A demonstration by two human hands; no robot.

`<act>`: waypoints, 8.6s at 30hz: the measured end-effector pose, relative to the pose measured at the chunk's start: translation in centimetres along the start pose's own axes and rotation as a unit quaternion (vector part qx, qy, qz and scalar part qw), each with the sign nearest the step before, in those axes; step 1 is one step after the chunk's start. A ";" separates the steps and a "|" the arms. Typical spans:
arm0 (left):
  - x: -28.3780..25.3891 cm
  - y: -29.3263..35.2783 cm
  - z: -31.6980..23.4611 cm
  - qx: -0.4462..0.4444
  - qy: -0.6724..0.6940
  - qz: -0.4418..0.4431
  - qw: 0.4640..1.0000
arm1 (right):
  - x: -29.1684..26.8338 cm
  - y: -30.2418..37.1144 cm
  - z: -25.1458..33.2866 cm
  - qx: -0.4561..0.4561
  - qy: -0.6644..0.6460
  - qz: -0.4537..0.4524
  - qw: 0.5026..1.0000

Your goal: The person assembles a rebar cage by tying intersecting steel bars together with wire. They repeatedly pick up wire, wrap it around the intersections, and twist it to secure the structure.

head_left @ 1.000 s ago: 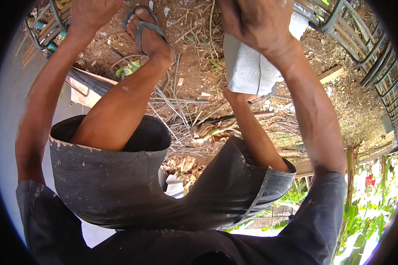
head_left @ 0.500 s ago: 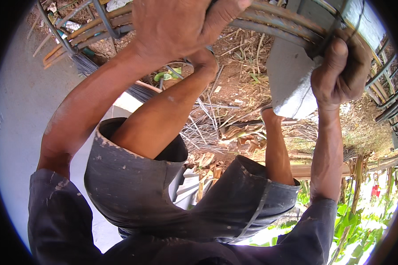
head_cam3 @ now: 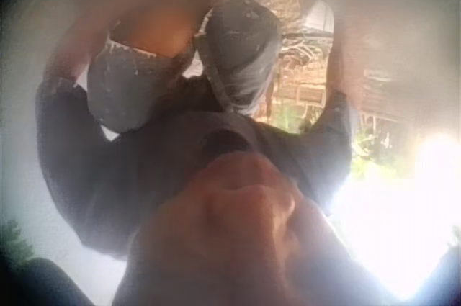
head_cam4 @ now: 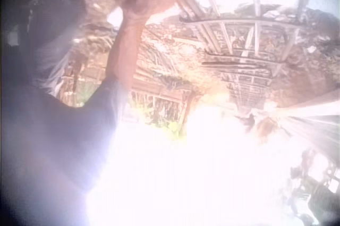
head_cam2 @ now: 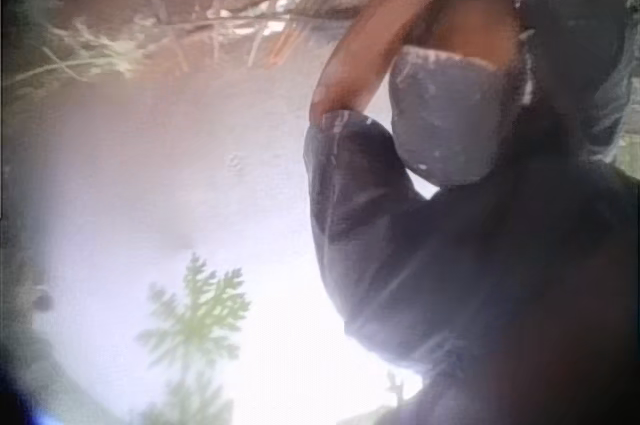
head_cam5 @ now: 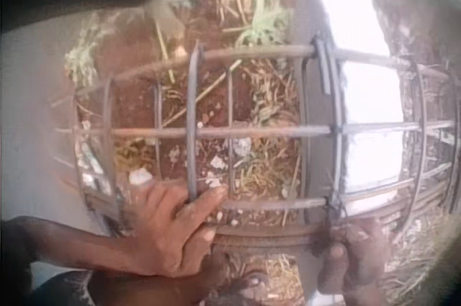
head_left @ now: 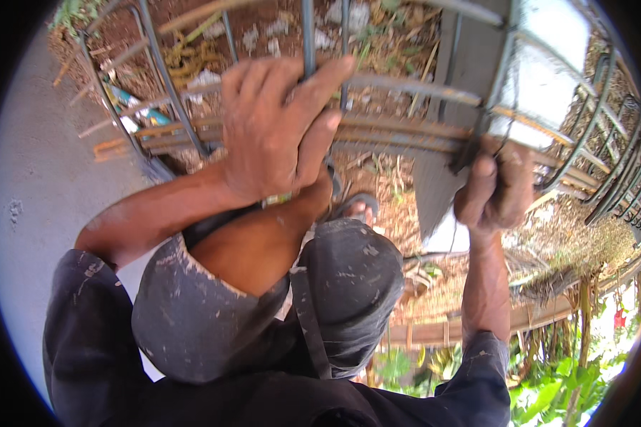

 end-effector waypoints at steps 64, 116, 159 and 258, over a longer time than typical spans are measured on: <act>-14.2 13.0 17.6 -0.150 -0.074 -0.180 0.969 | 17.1 -4.3 19.5 0.140 -0.229 0.226 0.936; -10.4 13.2 24.5 -0.180 -0.081 -0.150 0.969 | 25.7 -5.2 20.1 0.022 0.022 0.323 0.946; -11.1 20.1 21.8 -0.084 -0.157 -0.087 0.980 | 27.4 -5.6 19.5 0.255 -0.160 0.232 0.925; -15.8 9.6 19.1 -0.227 0.188 -0.166 0.941 | 25.8 -7.9 21.7 0.297 -0.303 0.229 0.876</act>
Point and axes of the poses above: each hand's wrist, its own y-axis away from the middle knuckle, its own x-axis out of the palm, z = x × y, the point moved 5 cm from there along -y, towards the middle knuckle, and after that the axes turned 10 degrees about -x, right-handed, at the moved point
